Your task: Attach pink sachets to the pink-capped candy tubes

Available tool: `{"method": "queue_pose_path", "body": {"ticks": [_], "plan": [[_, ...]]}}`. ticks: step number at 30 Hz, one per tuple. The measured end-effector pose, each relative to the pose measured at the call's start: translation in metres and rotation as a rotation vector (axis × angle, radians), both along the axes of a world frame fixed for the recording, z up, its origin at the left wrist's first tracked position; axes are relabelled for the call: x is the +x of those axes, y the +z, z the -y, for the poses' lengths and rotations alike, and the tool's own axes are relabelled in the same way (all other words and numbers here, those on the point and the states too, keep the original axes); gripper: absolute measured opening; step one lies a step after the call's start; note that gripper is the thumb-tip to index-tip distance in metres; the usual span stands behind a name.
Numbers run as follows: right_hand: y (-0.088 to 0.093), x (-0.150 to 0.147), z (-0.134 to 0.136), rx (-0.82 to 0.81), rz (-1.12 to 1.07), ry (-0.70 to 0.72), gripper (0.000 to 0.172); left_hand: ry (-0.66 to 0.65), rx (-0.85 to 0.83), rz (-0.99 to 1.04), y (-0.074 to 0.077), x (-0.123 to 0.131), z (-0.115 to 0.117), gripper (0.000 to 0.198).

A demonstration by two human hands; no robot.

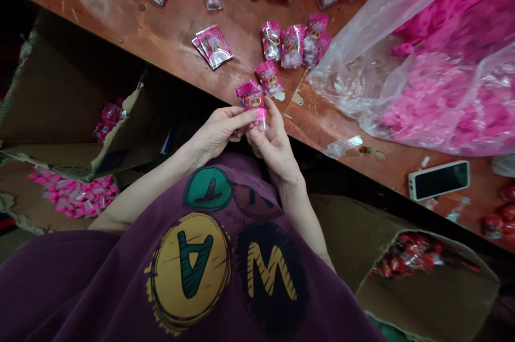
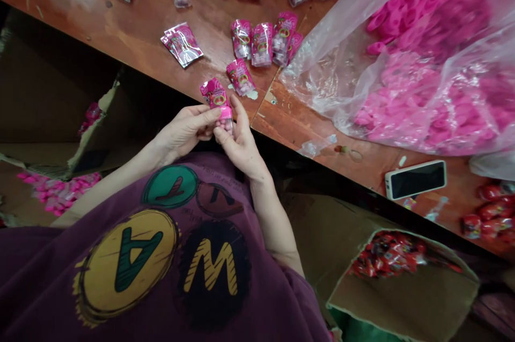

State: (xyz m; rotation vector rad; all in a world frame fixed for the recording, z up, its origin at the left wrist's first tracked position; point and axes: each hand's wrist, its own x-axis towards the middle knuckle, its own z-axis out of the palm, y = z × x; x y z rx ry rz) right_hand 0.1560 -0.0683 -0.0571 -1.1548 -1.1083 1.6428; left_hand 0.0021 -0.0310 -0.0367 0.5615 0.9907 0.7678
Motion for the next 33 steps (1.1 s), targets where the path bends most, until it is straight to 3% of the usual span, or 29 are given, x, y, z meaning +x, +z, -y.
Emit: {"method": "queue_pose_path", "body": {"ticks": [3, 7, 14, 19, 21, 25, 27, 33], "plan": [[0.001, 0.0, 0.001, -0.131, -0.137, 0.037, 0.087, -0.014, 0.012, -0.02, -0.001, -0.004, 0.0, 0.039], [-0.001, -0.002, 0.006, -0.163, -0.151, -0.036, 0.083, 0.072, 0.029, -0.061, 0.003, -0.005, 0.0, 0.039], [-0.006, -0.006, 0.005, 0.087, 0.089, -0.207, 0.068, 0.158, -0.018, -0.015, 0.009, 0.004, 0.0, 0.041], [0.005, -0.003, 0.001, -0.148, -0.058, -0.074, 0.062, 0.137, -0.05, 0.016, 0.013, 0.005, -0.005, 0.041], [0.005, -0.004, -0.001, -0.106, -0.037, -0.06, 0.063, 0.133, -0.043, 0.054, 0.013, 0.007, -0.006, 0.038], [-0.004, -0.008, -0.001, 0.196, 0.26, -0.144, 0.068, 0.144, -0.035, 0.073, 0.01, 0.013, -0.002, 0.032], [-0.01, -0.01, 0.0, 0.262, 0.35, -0.144, 0.067, 0.163, -0.039, 0.045, 0.01, 0.014, 0.001, 0.031], [-0.009, -0.011, -0.001, 0.097, 0.104, -0.117, 0.067, 0.14, -0.043, 0.036, 0.016, 0.006, -0.003, 0.037]]}}
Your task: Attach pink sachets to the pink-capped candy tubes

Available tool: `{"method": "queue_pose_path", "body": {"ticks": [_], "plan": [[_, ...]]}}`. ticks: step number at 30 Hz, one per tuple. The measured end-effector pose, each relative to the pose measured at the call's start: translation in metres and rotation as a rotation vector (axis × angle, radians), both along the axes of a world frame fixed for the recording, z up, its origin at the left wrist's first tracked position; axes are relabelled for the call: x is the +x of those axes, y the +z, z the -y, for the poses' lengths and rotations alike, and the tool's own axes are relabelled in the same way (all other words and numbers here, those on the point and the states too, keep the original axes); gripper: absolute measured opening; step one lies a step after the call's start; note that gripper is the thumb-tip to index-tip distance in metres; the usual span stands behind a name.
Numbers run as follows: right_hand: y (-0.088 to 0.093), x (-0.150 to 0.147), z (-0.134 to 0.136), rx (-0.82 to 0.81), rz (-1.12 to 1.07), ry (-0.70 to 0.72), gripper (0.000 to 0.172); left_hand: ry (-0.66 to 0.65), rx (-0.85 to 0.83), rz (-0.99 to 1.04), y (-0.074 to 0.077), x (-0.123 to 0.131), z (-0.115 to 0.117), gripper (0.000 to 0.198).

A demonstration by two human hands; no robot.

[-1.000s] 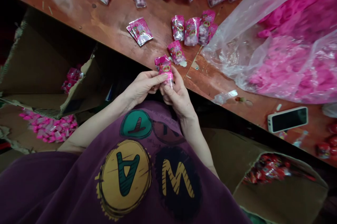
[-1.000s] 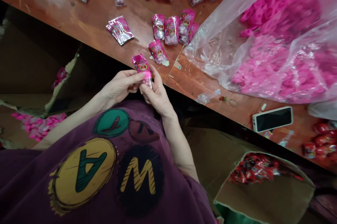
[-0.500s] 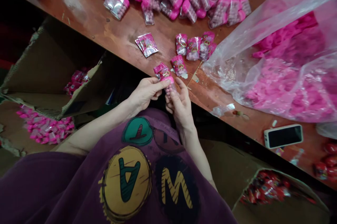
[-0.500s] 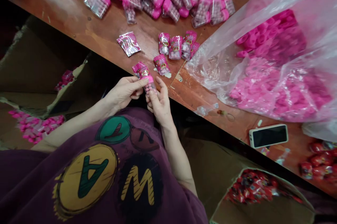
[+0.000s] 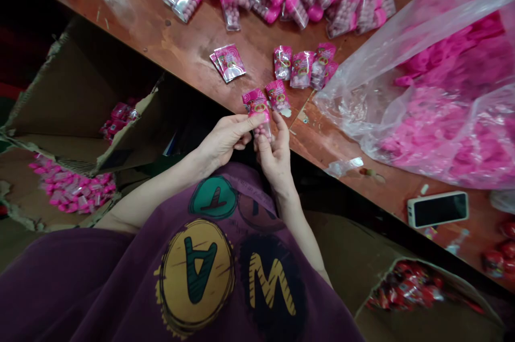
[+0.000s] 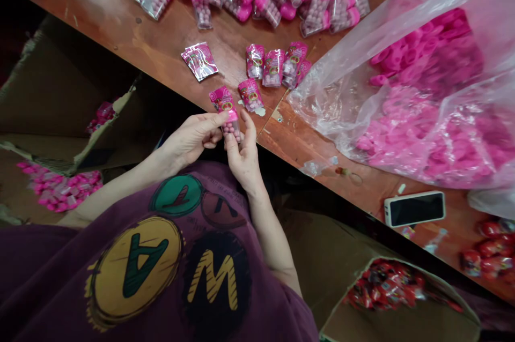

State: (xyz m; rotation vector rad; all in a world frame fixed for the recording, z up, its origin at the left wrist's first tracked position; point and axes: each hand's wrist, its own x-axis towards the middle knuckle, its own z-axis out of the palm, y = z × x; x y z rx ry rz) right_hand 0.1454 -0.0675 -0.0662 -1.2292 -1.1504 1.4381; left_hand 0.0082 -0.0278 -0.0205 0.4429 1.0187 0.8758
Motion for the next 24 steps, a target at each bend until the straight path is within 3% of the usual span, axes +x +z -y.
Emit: {"method": "queue_pose_path", "body": {"ticks": [6, 8, 13, 18, 24], "plan": [[0.012, 0.003, 0.001, -0.249, -0.242, 0.057, 0.07, -0.006, -0.024, 0.015, -0.009, 0.0, 0.0, 0.045], [0.009, 0.002, 0.002, -0.244, -0.24, 0.071, 0.07, 0.009, -0.003, -0.014, -0.008, 0.004, 0.004, 0.044], [-0.001, -0.005, 0.004, -0.048, -0.024, -0.047, 0.072, 0.037, 0.004, -0.112, -0.002, 0.008, 0.015, 0.038], [0.009, 0.004, 0.002, -0.275, -0.318, 0.063, 0.067, -0.053, 0.015, 0.025, -0.01, 0.0, 0.02, 0.037], [0.018, 0.006, 0.001, -0.283, -0.404, 0.081, 0.066, -0.156, 0.066, 0.084, -0.012, -0.01, 0.018, 0.04]]}}
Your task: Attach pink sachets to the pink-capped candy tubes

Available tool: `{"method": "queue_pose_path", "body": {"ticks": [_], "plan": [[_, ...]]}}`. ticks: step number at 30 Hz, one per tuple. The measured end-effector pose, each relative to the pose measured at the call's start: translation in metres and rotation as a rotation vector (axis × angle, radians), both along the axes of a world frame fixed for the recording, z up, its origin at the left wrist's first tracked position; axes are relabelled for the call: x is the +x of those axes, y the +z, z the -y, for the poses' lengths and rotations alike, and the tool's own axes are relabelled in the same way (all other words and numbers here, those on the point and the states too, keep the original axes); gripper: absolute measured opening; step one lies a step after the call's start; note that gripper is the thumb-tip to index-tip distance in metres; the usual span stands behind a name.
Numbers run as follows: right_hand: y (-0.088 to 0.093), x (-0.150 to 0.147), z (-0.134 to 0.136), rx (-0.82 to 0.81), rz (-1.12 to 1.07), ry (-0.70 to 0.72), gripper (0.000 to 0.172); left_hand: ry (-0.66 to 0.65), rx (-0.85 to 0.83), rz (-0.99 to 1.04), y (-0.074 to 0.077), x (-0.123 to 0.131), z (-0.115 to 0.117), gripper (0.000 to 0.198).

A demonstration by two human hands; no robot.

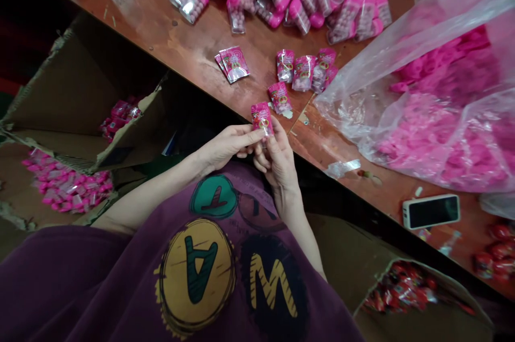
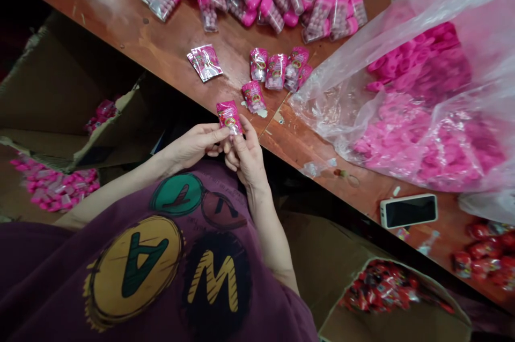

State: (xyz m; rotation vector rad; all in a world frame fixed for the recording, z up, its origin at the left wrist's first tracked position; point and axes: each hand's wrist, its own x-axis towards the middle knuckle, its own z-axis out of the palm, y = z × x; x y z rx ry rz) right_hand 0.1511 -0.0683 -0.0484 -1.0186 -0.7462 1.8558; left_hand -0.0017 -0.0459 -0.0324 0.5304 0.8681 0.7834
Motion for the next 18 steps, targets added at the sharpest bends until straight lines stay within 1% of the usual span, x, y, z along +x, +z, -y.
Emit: {"method": "queue_pose_path", "body": {"ticks": [5, 10, 14, 18], "plan": [[0.0, -0.008, 0.001, 0.055, 0.133, -0.02, 0.067, 0.052, 0.035, 0.015, -0.002, 0.003, -0.003, 0.042], [-0.007, -0.011, -0.003, 0.056, 0.09, -0.029, 0.065, 0.081, 0.003, -0.009, -0.007, 0.005, 0.0, 0.038], [-0.014, -0.014, -0.007, 0.043, 0.062, -0.005, 0.067, 0.087, -0.023, -0.013, -0.006, 0.005, -0.001, 0.044], [-0.009, -0.02, -0.022, 0.074, 0.079, 0.028, 0.06, 0.136, 0.006, -0.016, -0.002, 0.003, -0.007, 0.052]]}}
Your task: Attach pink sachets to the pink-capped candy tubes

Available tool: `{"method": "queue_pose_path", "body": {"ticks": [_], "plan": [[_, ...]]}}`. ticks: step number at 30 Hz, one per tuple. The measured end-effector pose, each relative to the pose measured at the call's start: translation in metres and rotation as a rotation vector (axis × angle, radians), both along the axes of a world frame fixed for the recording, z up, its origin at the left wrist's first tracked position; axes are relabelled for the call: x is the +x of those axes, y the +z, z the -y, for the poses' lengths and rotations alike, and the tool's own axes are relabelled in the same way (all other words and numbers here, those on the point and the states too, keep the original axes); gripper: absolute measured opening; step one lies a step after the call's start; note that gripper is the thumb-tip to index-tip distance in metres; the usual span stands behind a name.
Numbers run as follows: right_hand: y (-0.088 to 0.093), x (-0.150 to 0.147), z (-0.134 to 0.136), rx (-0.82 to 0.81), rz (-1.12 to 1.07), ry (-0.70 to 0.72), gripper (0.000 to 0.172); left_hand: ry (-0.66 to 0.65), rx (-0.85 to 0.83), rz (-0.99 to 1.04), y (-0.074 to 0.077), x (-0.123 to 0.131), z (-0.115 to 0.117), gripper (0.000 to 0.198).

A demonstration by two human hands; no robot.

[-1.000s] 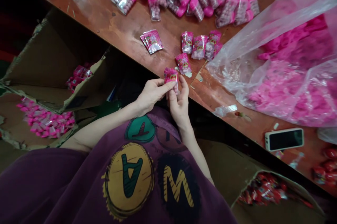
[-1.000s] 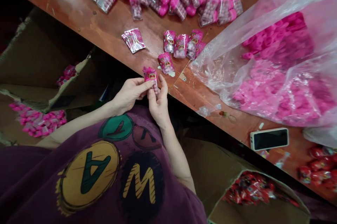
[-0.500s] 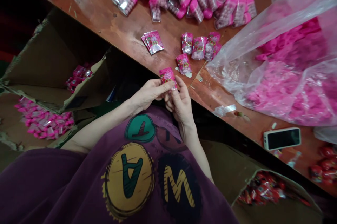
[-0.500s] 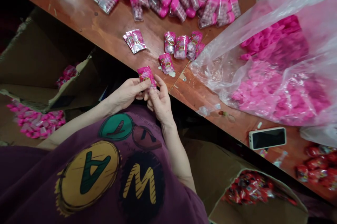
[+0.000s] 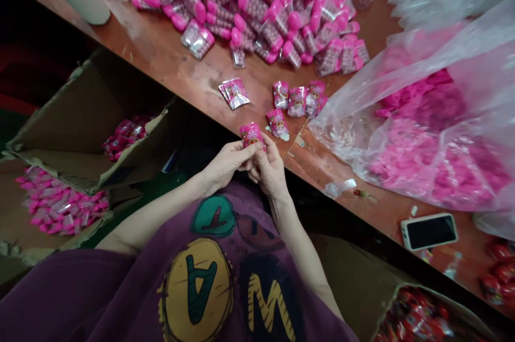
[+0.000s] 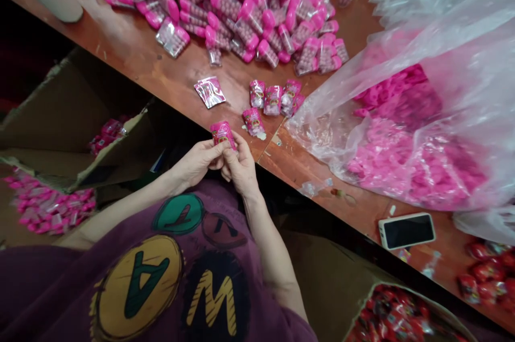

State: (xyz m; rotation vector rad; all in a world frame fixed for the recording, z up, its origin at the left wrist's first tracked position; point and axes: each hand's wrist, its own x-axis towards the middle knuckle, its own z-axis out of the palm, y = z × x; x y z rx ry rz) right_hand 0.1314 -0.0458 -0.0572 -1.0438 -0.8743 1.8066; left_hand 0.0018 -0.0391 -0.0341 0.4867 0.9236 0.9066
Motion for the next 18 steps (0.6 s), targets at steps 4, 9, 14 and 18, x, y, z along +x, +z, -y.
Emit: {"method": "queue_pose_path", "body": {"ticks": [4, 9, 14, 18], "plan": [[0.016, 0.011, -0.036, 0.212, 0.216, -0.079, 0.055, 0.04, 0.025, -0.027, 0.006, -0.007, -0.004, 0.052], [0.033, 0.036, -0.083, 0.491, 0.903, -0.229, 0.074, 0.147, 0.013, -0.152, 0.001, -0.026, -0.006, 0.04], [0.036, -0.012, -0.107, 0.705, 1.337, -0.014, 0.043, 0.336, -0.004, -0.207, -0.005, -0.045, -0.021, 0.025], [0.025, -0.059, -0.129, 0.638, 1.416, 0.141, 0.038, 0.403, 0.048, -0.259, -0.002, -0.051, -0.046, 0.017]]}}
